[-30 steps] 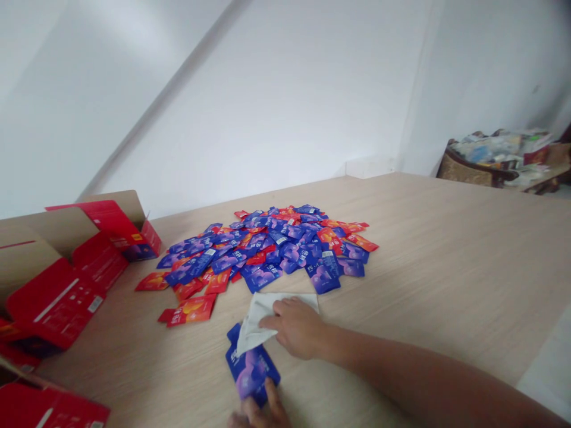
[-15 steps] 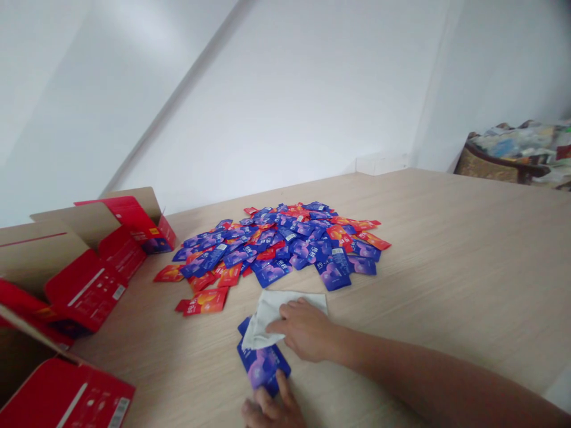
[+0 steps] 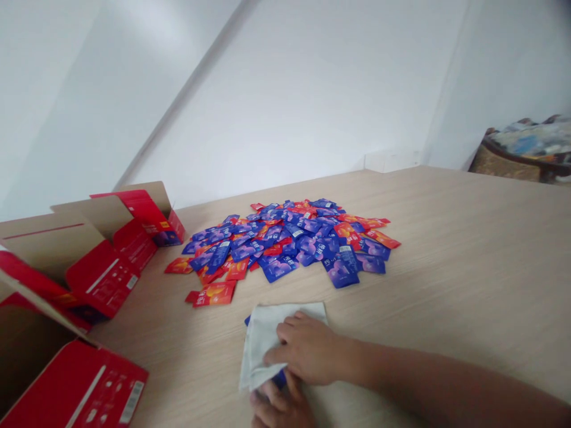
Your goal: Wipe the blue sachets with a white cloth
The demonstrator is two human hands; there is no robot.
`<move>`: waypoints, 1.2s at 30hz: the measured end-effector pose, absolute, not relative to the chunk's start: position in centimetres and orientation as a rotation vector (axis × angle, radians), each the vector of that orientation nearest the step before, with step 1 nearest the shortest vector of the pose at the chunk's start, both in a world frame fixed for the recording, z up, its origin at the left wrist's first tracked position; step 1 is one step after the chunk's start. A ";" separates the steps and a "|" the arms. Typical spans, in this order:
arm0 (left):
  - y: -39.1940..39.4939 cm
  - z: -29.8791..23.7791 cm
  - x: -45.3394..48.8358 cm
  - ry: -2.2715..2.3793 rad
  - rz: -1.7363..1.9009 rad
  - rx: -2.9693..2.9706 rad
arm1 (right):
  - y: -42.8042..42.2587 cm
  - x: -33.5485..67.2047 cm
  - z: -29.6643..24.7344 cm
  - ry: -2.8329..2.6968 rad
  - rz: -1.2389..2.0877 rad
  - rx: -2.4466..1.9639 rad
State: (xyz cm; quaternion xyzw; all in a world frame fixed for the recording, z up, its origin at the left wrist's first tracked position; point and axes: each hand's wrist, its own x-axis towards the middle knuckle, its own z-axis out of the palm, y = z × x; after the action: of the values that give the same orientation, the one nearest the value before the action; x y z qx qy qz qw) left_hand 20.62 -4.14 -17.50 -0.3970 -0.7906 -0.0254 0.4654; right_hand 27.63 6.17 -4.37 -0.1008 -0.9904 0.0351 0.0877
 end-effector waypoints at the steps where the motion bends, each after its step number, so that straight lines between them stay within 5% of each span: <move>1: -4.0 -17.3 20.7 -1.911 -0.057 -0.934 | 6.6 27.6 -4.5 -2.947 0.125 -0.329; 9: -3.8 -16.7 20.6 -1.864 -0.055 -0.942 | 9.2 28.3 -4.0 -2.846 0.150 -0.706; 18: -3.9 -16.3 21.2 -1.909 -0.076 -0.941 | 6.2 27.7 -4.6 -2.957 0.154 -0.235; 29: -4.4 -15.5 21.8 -2.078 -0.010 -1.025 | 9.2 28.3 -4.5 -2.807 0.157 -0.741; 36: -4.1 -15.9 22.2 -2.605 0.015 -1.080 | 5.5 27.7 -4.4 -2.900 0.143 -0.262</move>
State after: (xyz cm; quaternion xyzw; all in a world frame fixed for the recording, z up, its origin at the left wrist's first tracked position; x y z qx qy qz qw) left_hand 22.18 -4.09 -15.86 -0.3780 -0.9118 0.0051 0.1603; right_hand 27.67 5.50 -4.43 -0.0894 -0.9884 0.0486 0.1127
